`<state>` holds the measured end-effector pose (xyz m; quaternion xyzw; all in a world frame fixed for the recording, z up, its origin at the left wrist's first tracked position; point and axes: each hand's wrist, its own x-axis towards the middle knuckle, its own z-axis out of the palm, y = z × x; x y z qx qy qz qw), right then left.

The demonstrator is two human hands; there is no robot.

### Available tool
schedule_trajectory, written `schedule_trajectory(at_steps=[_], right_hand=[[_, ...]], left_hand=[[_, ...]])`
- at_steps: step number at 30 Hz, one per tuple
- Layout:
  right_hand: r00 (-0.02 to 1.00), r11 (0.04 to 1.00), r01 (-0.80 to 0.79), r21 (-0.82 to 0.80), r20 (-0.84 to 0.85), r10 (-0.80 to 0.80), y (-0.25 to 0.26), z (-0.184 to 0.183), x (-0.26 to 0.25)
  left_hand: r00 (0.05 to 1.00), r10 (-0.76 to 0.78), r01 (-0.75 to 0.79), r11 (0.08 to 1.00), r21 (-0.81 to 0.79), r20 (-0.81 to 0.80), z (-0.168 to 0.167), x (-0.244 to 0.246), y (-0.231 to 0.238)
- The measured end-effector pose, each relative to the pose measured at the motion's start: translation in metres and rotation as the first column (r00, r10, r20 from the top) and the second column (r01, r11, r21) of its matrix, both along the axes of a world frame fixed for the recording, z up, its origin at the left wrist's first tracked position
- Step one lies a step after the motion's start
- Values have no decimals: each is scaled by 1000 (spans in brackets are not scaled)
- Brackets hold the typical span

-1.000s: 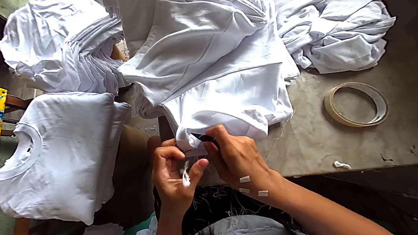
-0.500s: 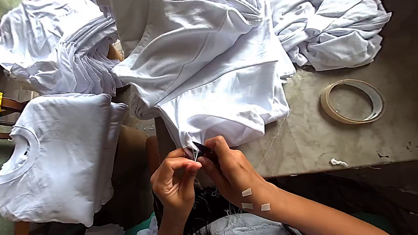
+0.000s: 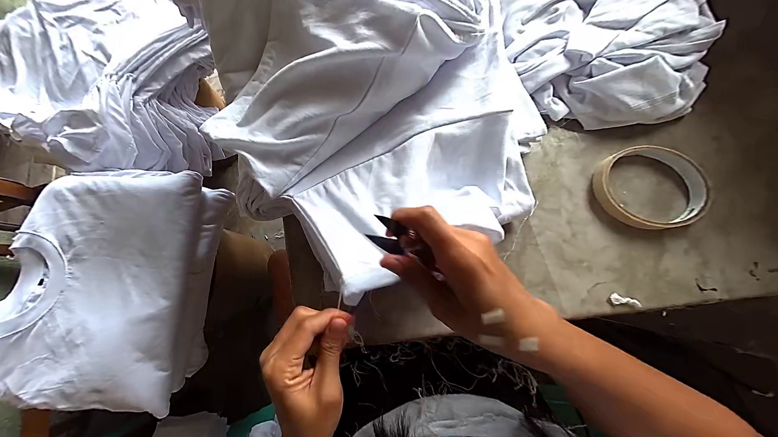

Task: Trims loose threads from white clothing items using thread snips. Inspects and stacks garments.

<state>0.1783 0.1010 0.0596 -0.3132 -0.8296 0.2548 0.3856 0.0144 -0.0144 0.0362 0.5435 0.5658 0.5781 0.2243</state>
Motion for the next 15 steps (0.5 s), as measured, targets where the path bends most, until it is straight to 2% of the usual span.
schedule_trajectory(at_steps=[2, 4, 5, 6, 8, 10, 15], right_hand=[[999, 1000, 6, 29, 32, -7, -8, -5, 12], [996, 999, 14, 40, 87, -17, -12, -11, 17], [992, 999, 20, 38, 121, -24, -13, -14, 18], [988, 999, 28, 36, 149, -33, -14, -17, 18], [985, 999, 34, 29, 165, -39, -17, -24, 17], [985, 999, 38, 28, 165, -42, -20, -28, 14], [978, 999, 20, 36, 206, -27, -18, -23, 8]], left_hand=[[965, -104, 116, 993, -35, 241, -4, 6, -4], [802, -178, 220, 975, -5, 570, -15, 17, 0], [718, -182, 221, 975, 27, 672, -20, 22, 2], [673, -183, 191, 979, 70, 717, -23, 27, 5], [690, -161, 90, 986, 137, 706, -25, 34, 12], [761, -136, 35, 985, 168, 635, -26, 37, 18], [854, -119, 39, 985, 166, 506, -26, 34, 20]])
